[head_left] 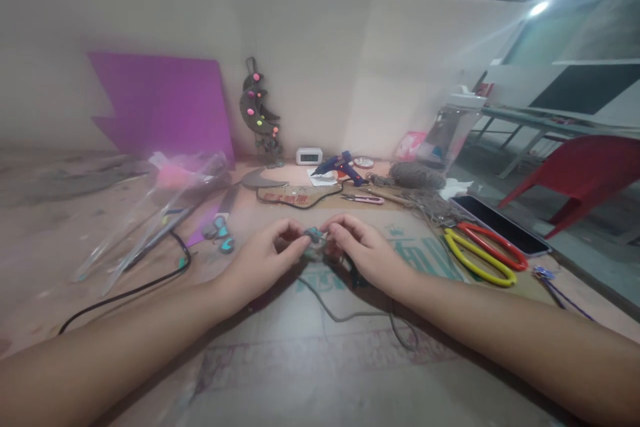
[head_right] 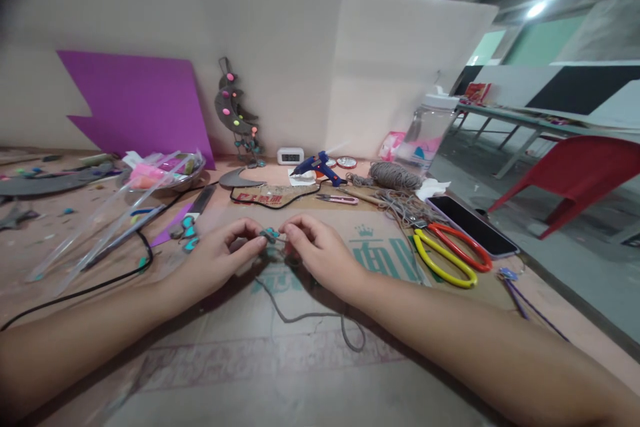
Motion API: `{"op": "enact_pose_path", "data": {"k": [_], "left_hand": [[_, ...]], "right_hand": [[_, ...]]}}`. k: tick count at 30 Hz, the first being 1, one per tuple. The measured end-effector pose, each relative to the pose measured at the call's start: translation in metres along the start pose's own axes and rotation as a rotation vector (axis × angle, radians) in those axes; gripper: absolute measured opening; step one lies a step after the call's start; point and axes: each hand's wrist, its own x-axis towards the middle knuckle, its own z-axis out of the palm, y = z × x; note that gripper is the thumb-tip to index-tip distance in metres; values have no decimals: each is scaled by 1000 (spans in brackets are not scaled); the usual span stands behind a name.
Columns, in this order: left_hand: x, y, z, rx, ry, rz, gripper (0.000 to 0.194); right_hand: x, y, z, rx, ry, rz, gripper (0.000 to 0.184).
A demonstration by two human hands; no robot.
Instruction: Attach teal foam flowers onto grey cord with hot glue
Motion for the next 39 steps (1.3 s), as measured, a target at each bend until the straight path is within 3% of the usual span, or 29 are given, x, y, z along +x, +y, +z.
{"op": "enact_pose_path", "data": {"k": [8, 12, 15, 19, 22, 26, 33, 39], "left_hand": [[1, -5, -1, -29, 28, -39, 21], [1, -6, -1, -41, 3, -74, 24], [1, -3, -1, -53, 14, -72, 24], [1, 1, -1, -39, 8, -50, 22], [2, 0, 0, -43, 2, -46, 24], [3, -4, 2, -58, 7, 15, 22], [3, 2, 1, -39, -12, 35, 19], [3, 3, 0, -28, -21, 39, 20]], "right_hand": [[8, 7, -4, 90, 58, 34, 28], [5, -1, -8, -4, 35, 27, 25], [11, -18, -28, -250, -20, -55, 26], [44, -31, -73, -574, 129, -124, 25], [78, -22, -100, -776, 274, -28, 33], [114, 1, -117, -817, 271, 32, 48], [149, 27, -108, -898, 201, 91, 55], [153, 33, -94, -875, 251, 47, 38]]}}
